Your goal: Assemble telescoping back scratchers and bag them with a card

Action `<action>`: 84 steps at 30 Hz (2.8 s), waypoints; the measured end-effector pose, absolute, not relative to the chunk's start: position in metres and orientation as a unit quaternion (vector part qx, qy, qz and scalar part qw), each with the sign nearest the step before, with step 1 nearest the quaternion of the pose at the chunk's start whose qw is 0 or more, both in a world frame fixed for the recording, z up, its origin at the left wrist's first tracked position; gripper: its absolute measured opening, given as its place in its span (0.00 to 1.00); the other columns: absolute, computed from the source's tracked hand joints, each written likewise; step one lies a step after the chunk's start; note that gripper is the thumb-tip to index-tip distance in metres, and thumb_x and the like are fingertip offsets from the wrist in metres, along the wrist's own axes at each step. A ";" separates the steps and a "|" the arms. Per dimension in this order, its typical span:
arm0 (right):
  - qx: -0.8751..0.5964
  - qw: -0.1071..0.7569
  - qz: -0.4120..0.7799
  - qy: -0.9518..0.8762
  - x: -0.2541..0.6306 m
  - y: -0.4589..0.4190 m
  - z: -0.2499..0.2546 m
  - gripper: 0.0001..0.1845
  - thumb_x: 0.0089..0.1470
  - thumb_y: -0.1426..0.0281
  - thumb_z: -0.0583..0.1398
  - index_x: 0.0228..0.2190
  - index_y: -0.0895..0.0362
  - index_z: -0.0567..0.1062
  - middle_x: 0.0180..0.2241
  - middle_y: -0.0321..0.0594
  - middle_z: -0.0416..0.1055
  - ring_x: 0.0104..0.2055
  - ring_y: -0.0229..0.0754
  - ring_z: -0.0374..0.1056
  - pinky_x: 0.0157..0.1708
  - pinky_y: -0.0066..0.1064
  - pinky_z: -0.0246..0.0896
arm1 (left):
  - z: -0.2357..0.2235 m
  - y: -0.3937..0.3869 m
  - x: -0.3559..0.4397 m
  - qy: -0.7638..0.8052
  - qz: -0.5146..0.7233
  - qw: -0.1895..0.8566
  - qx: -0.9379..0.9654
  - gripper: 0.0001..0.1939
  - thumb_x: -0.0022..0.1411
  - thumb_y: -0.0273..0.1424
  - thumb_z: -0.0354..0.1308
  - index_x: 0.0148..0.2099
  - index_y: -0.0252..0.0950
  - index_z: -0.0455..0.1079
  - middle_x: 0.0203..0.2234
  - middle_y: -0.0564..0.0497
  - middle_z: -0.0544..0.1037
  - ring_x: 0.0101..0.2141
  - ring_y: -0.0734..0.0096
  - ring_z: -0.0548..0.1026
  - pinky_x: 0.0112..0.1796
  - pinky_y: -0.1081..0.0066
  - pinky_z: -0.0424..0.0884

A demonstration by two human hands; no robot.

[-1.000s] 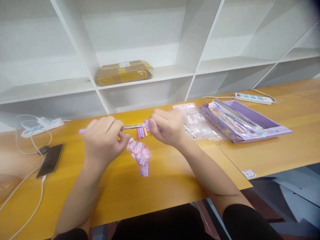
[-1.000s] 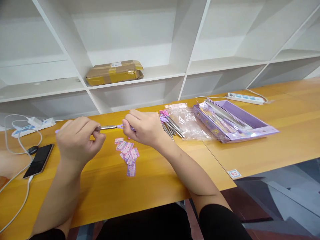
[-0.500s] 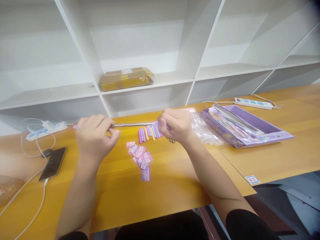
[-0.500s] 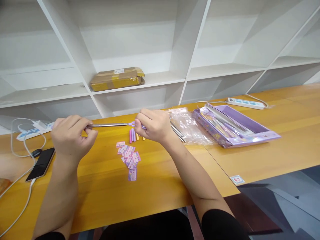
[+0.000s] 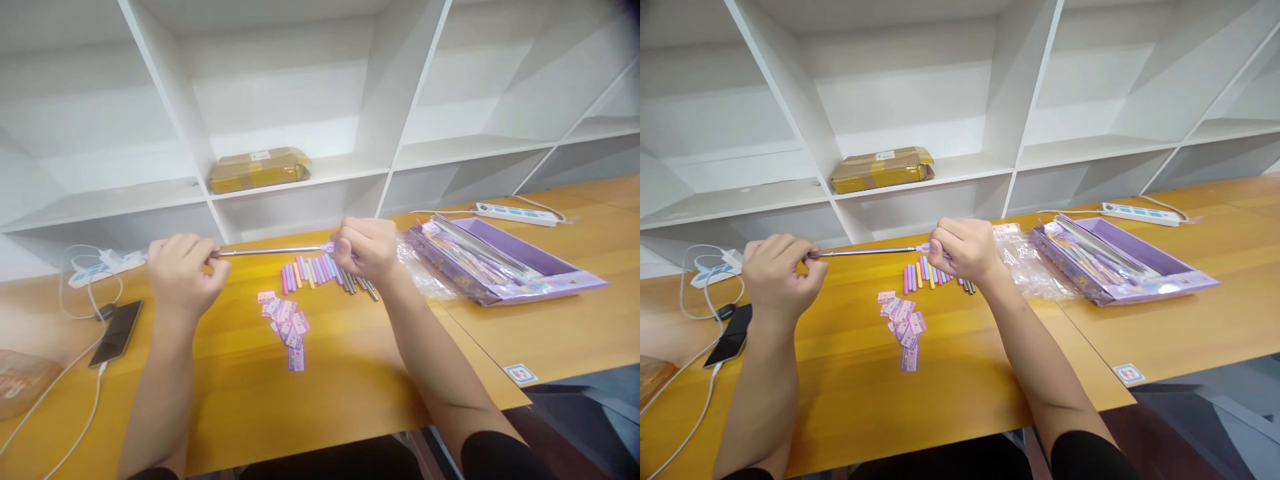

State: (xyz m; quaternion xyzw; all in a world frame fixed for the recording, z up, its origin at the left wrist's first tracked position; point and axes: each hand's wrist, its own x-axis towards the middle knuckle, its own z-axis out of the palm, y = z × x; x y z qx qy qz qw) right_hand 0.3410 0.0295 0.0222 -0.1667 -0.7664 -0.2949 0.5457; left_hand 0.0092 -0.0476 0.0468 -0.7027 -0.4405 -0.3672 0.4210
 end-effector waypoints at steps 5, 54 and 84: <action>-0.173 0.550 -0.280 -0.768 0.345 0.035 0.020 0.17 0.68 0.74 0.54 0.26 0.52 0.68 0.21 0.32 0.64 0.21 0.36 0.54 0.23 0.32 0.48 | 0.043 -0.043 0.017 -0.430 -0.371 0.406 -0.716 0.10 0.54 0.20 0.57 0.31 0.41 0.65 0.23 0.54 0.73 0.28 0.65 0.70 0.36 0.61 0.61; -0.306 0.469 -0.277 -0.780 0.335 0.069 -0.015 0.24 0.75 0.67 0.49 0.26 0.54 0.70 0.23 0.36 0.69 0.24 0.36 0.59 0.25 0.33 0.45 | 0.016 0.001 0.022 -0.478 -0.308 0.306 -0.763 0.12 0.66 0.22 0.51 0.34 0.41 0.71 0.27 0.50 0.79 0.29 0.62 0.73 0.38 0.59 0.61; -0.376 0.510 -0.177 -0.753 0.447 0.116 -0.022 0.38 0.77 0.51 0.38 0.28 0.52 0.76 0.27 0.45 0.77 0.31 0.45 0.73 0.34 0.37 0.63 | 0.025 0.025 -0.095 -0.576 -0.346 0.311 -0.672 0.06 0.57 0.27 0.58 0.27 0.39 0.70 0.24 0.51 0.77 0.35 0.61 0.68 0.42 0.59 0.54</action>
